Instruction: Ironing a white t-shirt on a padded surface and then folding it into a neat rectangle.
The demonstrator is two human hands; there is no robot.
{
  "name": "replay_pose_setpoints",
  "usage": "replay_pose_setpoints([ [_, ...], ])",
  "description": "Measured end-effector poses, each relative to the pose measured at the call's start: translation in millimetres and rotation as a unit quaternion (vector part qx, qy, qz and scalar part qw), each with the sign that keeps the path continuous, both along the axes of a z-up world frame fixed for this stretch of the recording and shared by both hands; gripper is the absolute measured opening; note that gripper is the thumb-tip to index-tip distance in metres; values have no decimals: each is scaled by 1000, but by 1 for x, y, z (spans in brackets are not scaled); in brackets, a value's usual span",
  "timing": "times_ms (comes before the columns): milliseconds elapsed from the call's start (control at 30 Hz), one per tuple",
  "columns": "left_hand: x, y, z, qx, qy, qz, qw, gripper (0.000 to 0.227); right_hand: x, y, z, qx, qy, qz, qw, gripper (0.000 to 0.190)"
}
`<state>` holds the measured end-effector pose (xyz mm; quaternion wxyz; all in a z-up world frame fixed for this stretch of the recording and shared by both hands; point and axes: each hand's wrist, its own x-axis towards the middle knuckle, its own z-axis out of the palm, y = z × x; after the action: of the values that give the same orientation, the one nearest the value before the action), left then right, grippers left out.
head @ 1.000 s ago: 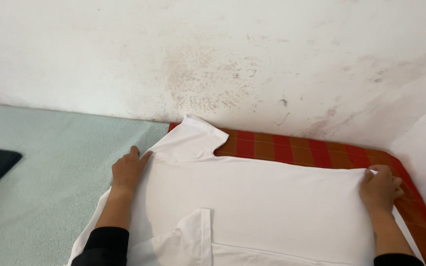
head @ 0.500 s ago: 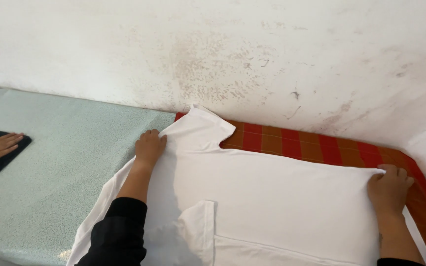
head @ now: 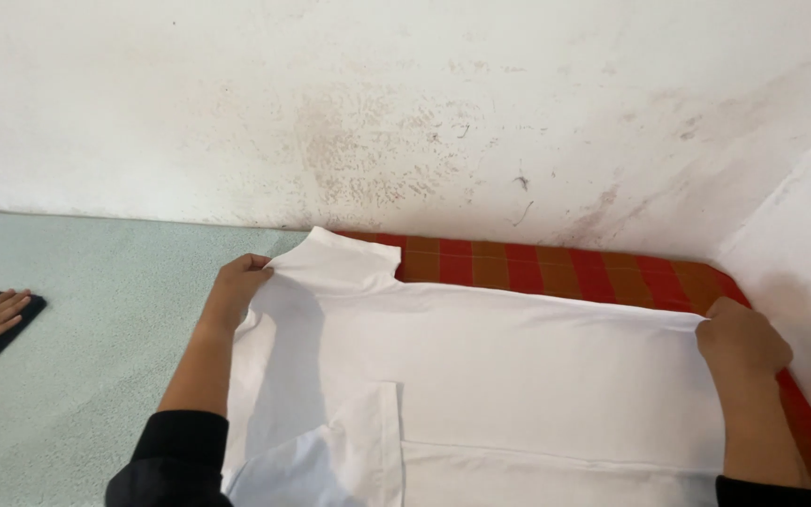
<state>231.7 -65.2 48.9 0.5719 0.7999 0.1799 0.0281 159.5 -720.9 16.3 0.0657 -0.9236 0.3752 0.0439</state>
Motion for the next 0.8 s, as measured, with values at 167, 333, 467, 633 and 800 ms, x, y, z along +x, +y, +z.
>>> replay_pose_setpoints([
  [167, -62, 37, 7, 7, 15, -46, 999, 13, -57, 25, 33, -40, 54, 1, 998, 36],
  [333, -127, 64, -31, -60, -21, -69, 996, 6, -87, 7, -2, -103, 107, 4, 989, 43],
  [467, -158, 66, -69, 107, 16, -85, 990, 12, -88, -1, -31, -108, 221, 23, 969, 47],
  [633, -182, 41, -78, 238, 3, -99, 966, 30, -55, 30, -41, -202, 264, 44, 942, 53],
  [800, -186, 22, -77, 298, -27, -37, 954, 43, -46, 231, 10, -146, -51, 446, 881, 54],
])
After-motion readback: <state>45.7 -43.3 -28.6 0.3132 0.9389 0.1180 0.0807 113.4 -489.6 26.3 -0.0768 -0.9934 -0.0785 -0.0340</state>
